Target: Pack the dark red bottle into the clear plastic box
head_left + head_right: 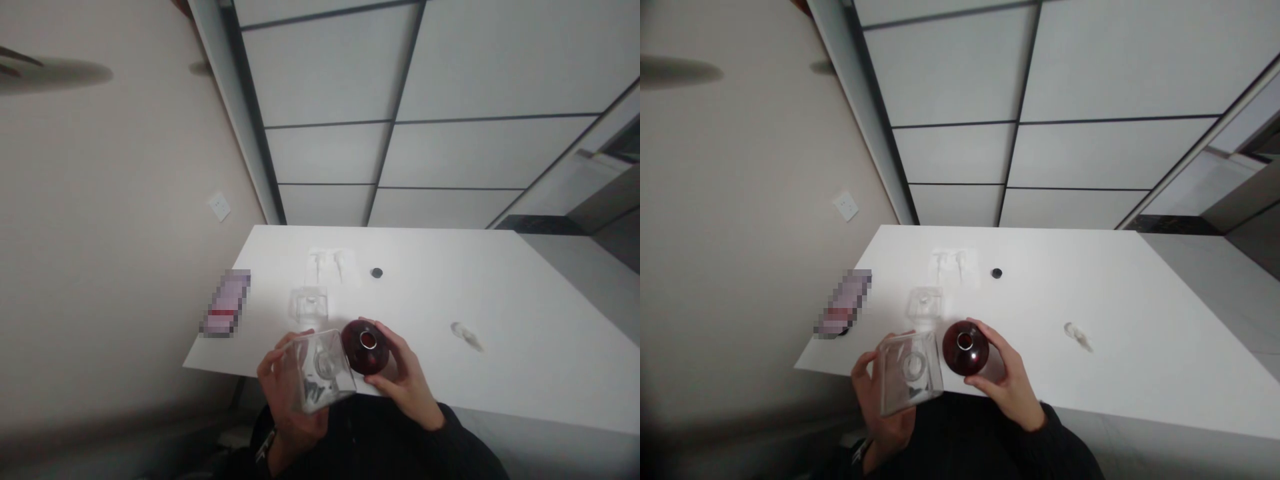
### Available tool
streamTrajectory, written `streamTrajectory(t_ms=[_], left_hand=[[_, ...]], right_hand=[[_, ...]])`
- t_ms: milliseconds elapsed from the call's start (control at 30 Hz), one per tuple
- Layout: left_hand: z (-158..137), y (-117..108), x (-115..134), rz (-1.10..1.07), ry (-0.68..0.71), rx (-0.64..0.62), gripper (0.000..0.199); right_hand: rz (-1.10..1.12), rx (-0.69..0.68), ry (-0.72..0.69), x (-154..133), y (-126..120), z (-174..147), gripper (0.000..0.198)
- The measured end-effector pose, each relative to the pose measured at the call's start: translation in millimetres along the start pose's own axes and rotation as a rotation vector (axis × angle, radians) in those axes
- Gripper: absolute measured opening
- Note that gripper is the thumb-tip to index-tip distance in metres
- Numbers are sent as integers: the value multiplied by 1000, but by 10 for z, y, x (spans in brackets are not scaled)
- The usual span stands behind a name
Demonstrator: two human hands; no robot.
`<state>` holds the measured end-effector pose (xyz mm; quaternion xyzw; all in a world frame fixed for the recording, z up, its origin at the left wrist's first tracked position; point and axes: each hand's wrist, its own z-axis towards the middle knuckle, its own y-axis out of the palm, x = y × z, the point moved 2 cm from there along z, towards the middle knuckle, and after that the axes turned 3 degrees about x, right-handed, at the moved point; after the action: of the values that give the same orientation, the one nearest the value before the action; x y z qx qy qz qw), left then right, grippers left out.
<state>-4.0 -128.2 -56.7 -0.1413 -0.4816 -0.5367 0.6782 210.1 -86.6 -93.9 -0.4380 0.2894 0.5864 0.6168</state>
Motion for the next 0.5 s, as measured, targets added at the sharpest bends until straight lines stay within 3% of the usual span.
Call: streamTrajectory(t_ms=[233,500], left_hand=[[163,-18,-5,139,-48,-161,87],[385,6,63,143,-92,-271,87]], right_hand=[[40,-8,28,56,21,-33,77],[29,-25,-7,-52,5,37,77]])
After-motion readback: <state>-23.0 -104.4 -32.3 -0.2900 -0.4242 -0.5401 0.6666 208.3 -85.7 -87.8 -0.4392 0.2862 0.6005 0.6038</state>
